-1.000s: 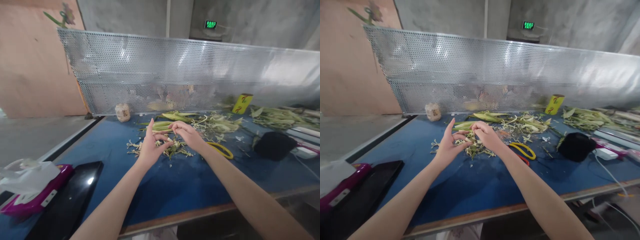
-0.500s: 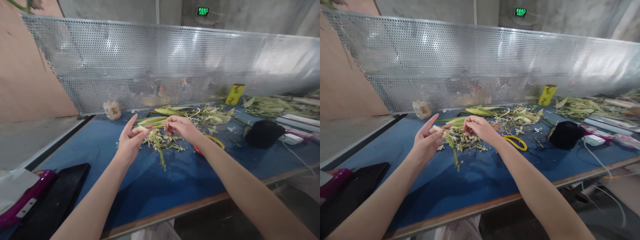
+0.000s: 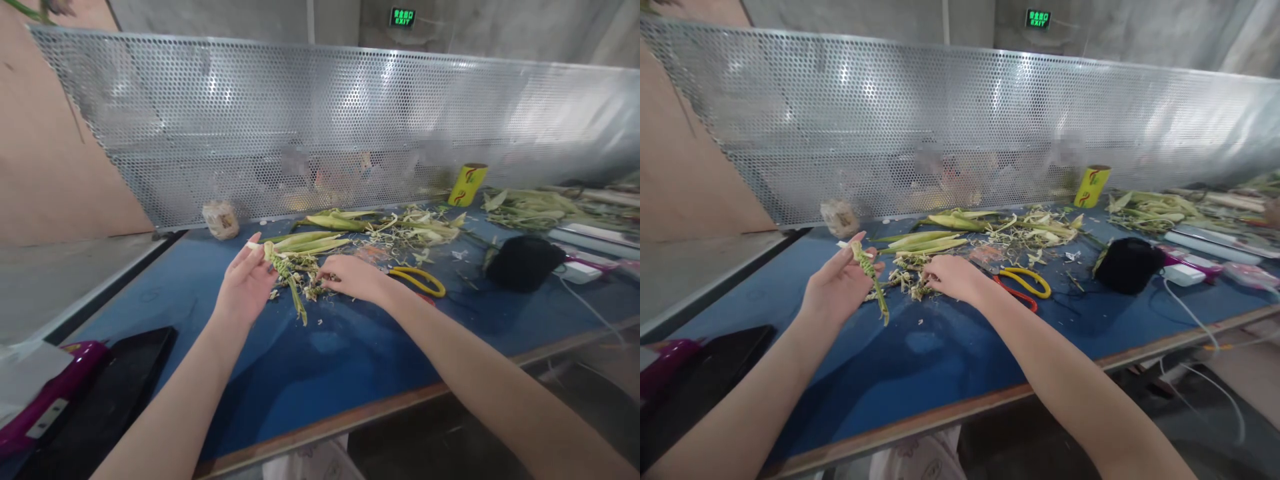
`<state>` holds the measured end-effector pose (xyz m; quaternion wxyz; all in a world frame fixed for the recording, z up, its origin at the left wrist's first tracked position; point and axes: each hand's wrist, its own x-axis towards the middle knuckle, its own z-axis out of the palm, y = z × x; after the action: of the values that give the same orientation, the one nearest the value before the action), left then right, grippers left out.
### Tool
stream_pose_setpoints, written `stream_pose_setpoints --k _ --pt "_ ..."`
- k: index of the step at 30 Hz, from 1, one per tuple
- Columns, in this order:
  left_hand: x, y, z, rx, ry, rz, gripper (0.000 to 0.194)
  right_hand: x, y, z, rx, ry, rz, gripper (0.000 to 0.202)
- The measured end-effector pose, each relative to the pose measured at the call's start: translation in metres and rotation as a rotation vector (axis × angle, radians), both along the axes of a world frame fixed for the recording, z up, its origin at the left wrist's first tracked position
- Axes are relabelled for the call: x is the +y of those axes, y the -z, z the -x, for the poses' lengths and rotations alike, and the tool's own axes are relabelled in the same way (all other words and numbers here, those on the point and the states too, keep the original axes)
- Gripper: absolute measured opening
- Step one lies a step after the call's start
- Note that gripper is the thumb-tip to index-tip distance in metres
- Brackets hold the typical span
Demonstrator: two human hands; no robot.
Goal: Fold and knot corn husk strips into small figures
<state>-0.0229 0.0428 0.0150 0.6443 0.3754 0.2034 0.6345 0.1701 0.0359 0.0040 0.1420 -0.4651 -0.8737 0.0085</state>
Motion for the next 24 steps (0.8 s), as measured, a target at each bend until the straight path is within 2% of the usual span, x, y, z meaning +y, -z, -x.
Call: stream_pose_setpoints --k 8,14,20,24 --pt "-0.005 -0.002 -0.005 0.019 -0.012 0.039 0.030 0.006 0.013 0.006 -0.094 -0.014 -0.078 0.023" --pt "-0.007 -0.003 -0.006 0.026 -0.038 0.066 0.025 0.009 0.016 0.005 -0.094 -0.004 -0.111 0.017" --pt "-0.006 -0.005 -0.006 0.033 -0.049 0.051 0.030 0.007 0.009 0.003 0.036 0.070 -0.166 0.017" --pt "-0.005 -0.001 -0.007 0.108 -0.100 -0.050 0.054 0.004 0.002 0.000 0.235 0.104 -0.173 0.019"
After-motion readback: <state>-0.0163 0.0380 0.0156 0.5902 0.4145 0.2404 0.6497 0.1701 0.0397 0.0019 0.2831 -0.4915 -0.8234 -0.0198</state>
